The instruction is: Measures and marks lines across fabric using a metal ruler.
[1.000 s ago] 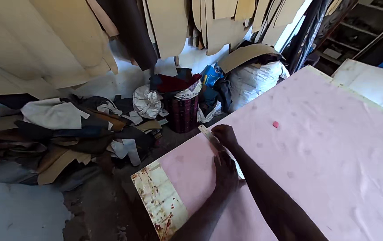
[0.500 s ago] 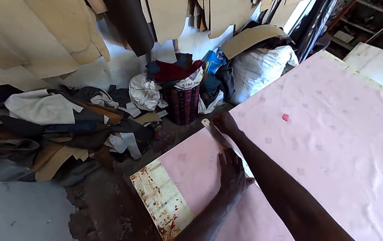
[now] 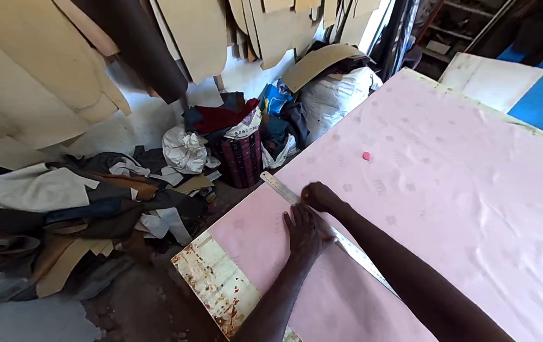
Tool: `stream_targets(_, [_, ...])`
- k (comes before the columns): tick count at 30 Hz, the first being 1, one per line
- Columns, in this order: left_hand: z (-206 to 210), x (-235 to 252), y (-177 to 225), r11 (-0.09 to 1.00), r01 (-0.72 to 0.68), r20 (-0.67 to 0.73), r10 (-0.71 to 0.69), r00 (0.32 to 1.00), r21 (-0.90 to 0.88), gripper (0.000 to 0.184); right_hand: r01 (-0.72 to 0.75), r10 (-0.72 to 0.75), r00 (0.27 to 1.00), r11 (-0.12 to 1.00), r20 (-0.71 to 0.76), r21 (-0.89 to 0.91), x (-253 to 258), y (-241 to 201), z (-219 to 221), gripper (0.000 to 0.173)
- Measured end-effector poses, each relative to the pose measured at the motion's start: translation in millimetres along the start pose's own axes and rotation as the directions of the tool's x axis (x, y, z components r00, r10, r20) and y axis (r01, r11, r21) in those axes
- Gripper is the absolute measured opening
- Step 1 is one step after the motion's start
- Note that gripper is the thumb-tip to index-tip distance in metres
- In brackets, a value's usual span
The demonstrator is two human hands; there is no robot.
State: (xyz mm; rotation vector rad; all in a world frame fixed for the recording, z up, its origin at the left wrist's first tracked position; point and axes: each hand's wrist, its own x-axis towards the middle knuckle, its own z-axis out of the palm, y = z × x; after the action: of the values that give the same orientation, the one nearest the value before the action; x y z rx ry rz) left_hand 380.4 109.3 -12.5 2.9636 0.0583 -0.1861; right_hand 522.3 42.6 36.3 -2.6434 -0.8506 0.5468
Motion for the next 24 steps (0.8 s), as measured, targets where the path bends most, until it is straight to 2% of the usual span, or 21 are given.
stream_targets(3, [1,3,2,1.000,-0.001,-0.014,0.001,1.000,-0.009,0.130,-0.060,0.060,0.998,0.998,0.010,0.014,-94,34,9,0.019])
stream_targets(7, [-19,-2,-1,0.999,0.005,0.050,-0.003,0.999,-0.038,0.131,-0.181,0.181,0.983,0.982,0.003,0.048,-194,74,32,0.017])
stream_targets(12, [-47,7,19,1.000,0.010,0.226,-0.014,0.974,0.021,0.125,-0.219,0.246,0.960,0.957,-0.135,0.190,-250,80,40,0.018])
stream_targets(14, [-42,15,18,0.998,0.008,0.233,-0.023,0.972,0.067,0.123,-0.197,0.246,0.952,0.948,-0.182,0.248,-259,82,43,0.017])
stream_targets(17, [-39,22,15,0.994,0.014,0.231,-0.038,0.972,0.105,0.119,-0.221,0.263,0.948,0.948,-0.177,0.228,-291,89,44,0.015])
stream_targets(20, [-38,24,17,0.991,0.030,0.256,-0.063,0.965,0.131,0.121,-0.276,0.308,0.940,0.939,-0.148,0.205,-352,112,50,0.015])
stream_targets(24, [-28,32,10,0.988,0.033,0.242,-0.069,0.968,0.148,0.124,-0.320,0.341,0.927,0.936,-0.156,0.144,-466,154,68,0.016])
